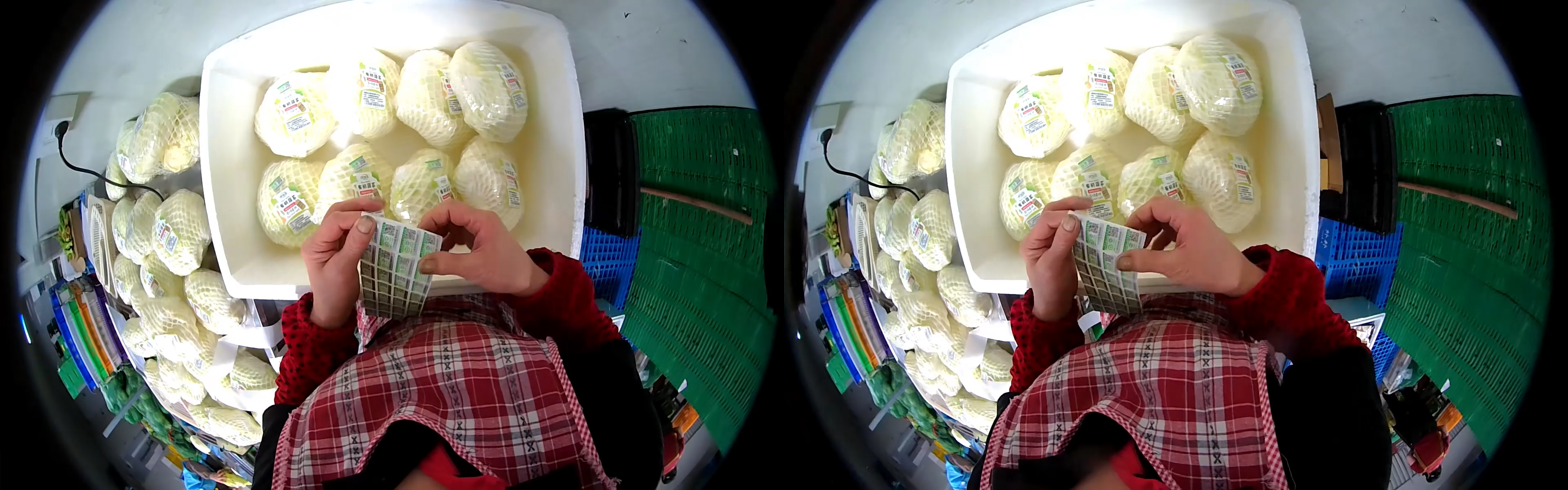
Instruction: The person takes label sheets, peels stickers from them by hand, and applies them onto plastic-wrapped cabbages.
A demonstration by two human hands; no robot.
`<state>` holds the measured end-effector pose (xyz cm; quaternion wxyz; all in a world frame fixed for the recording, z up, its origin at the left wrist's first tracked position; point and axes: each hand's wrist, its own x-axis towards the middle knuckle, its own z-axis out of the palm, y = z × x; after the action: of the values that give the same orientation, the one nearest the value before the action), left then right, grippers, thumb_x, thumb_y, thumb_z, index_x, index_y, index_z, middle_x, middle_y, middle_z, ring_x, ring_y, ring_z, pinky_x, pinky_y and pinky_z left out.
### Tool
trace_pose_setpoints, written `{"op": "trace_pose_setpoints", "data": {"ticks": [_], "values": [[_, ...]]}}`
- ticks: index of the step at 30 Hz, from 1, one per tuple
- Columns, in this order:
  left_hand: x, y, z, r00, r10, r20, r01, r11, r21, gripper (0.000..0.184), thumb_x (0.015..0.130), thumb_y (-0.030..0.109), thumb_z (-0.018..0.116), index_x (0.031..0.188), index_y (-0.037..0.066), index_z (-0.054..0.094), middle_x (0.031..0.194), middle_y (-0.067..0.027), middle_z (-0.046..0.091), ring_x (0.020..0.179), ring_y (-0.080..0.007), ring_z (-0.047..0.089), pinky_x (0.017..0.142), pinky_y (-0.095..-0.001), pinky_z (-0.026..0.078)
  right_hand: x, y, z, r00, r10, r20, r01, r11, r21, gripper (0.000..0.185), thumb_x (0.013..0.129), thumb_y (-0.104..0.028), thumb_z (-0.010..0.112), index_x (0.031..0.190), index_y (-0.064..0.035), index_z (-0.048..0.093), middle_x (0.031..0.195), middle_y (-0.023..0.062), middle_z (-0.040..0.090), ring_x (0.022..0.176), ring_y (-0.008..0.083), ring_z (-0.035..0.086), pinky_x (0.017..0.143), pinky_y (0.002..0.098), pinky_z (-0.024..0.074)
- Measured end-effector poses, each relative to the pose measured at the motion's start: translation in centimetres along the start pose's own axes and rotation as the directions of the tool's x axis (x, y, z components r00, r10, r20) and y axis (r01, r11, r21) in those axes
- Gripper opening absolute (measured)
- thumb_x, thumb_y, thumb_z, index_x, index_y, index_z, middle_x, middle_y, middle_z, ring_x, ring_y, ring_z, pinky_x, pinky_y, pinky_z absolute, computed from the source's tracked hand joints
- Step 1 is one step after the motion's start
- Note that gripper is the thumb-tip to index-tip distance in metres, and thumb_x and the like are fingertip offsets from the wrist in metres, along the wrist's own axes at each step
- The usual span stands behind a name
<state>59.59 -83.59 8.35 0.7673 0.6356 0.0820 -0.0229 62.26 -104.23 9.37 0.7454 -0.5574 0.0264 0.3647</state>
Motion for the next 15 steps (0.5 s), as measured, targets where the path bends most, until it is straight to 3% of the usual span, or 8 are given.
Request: {"op": "trace_pose_setpoints", "data": {"ticks": [2,3,7,9,10,12,13,15], "values": [[0.1,-0.2,0.0,0.999,0.048,0.012,-0.048,0.998,0.032,0.008,0.091,0.005,0.061,0.089,-0.002,0.065,0.105,-0.0119,0.064,0.092,-0.0148,0.059,0.083,-0.0277,0.046,0.1,0.7,-0.3,0.973,-0.231,-0.024,0.216,0.938,-0.271,0.015,0.086,-0.01,0.07,0.094,0.0008,0.064,0.079,0.001,0.058,0.072,0.0062,0.051,0.064,0.0234,0.0433],[0.1,-0.3,0.1,0.995,0.098,0.02,-0.099,0.993,0.06,0.006,0.09,0.003,0.063,0.088,-0.002,0.065,0.102,-0.0113,0.065,0.089,-0.0145,0.059,0.081,-0.0272,0.047,0.0,0.4,-0.6,0.988,-0.151,-0.032,0.134,0.946,-0.296,0.014,0.086,-0.012,0.071,0.091,-0.0004,0.063,0.077,0.0005,0.056,0.07,0.0064,0.05,0.062,0.0242,0.0422],[0.1,-0.2,0.5,0.989,0.14,-0.035,-0.138,0.988,0.069,0.002,0.087,-0.001,0.065,0.087,-0.002,0.066,0.095,-0.0102,0.065,0.083,-0.0139,0.059,0.076,-0.0258,0.047,0.0,-0.1,-1.3,0.998,-0.065,0.023,0.068,0.943,-0.325,0.016,0.086,-0.014,0.071,0.09,-0.0008,0.064,0.079,0.0029,0.057,0.069,0.01,0.053,0.061,0.0279,0.0447],[0.5,-0.1,0.5,0.989,0.146,0.015,-0.147,0.982,0.121,0.002,0.084,-0.003,0.067,0.086,-0.002,0.066,0.092,-0.0098,0.066,0.081,-0.0132,0.059,0.073,-0.0248,0.047,0.5,-0.7,-1.2,0.891,-0.453,0.007,0.361,0.7,-0.616,0.016,0.083,-0.015,0.071,0.089,-0.0026,0.064,0.082,0.0065,0.059,0.068,0.019,0.059,0.061,0.0331,0.0476],[0.6,0.0,0.6,0.989,0.145,0.021,-0.147,0.982,0.118,0.002,0.084,-0.003,0.067,0.086,-0.002,0.066,0.092,-0.0098,0.066,0.081,-0.0132,0.059,0.073,-0.0248,0.047,0.7,-1.1,-1.2,0.891,-0.455,0.001,0.358,0.7,-0.618,0.016,0.083,-0.015,0.071,0.089,-0.0026,0.064,0.082,0.0065,0.059,0.068,0.019,0.059,0.061,0.0331,0.0476],[1.0,0.2,1.0,0.989,0.103,0.107,-0.127,0.959,0.252,0.004,0.082,-0.003,0.069,0.085,-0.002,0.067,0.09,-0.0091,0.066,0.08,-0.0125,0.059,0.072,-0.0242,0.047,1.1,-1.8,-1.5,0.852,-0.519,0.074,0.399,0.55,-0.734,0.018,0.078,-0.016,0.071,0.09,-0.0045,0.065,0.084,0.0094,0.061,0.072,0.0282,0.061,0.063,0.0382,0.0495],[1.1,0.3,1.3,0.99,0.089,0.111,-0.12,0.942,0.314,0.004,0.082,-0.003,0.069,0.085,-0.003,0.068,0.089,-0.0088,0.066,0.079,-0.0124,0.059,0.07,-0.0242,0.047,1.2,-1.5,-1.8,0.817,-0.554,0.162,0.429,0.396,-0.812,0.021,0.074,-0.015,0.071,0.092,-0.007,0.065,0.083,0.008,0.06,0.074,0.029,0.062,0.064,0.0391,0.0499],[1.2,0.3,1.7,0.991,0.064,0.117,-0.098,0.945,0.313,0.004,0.082,-0.003,0.069,0.085,-0.003,0.068,0.088,-0.0086,0.066,0.078,-0.0124,0.059,0.07,-0.0243,0.047,1.2,-1.0,-1.7,0.794,-0.583,0.17,0.422,0.329,-0.845,0.021,0.073,-0.015,0.071,0.092,-0.0082,0.065,0.083,0.0072,0.06,0.075,0.028,0.062,0.065,0.039,0.0501]]}}
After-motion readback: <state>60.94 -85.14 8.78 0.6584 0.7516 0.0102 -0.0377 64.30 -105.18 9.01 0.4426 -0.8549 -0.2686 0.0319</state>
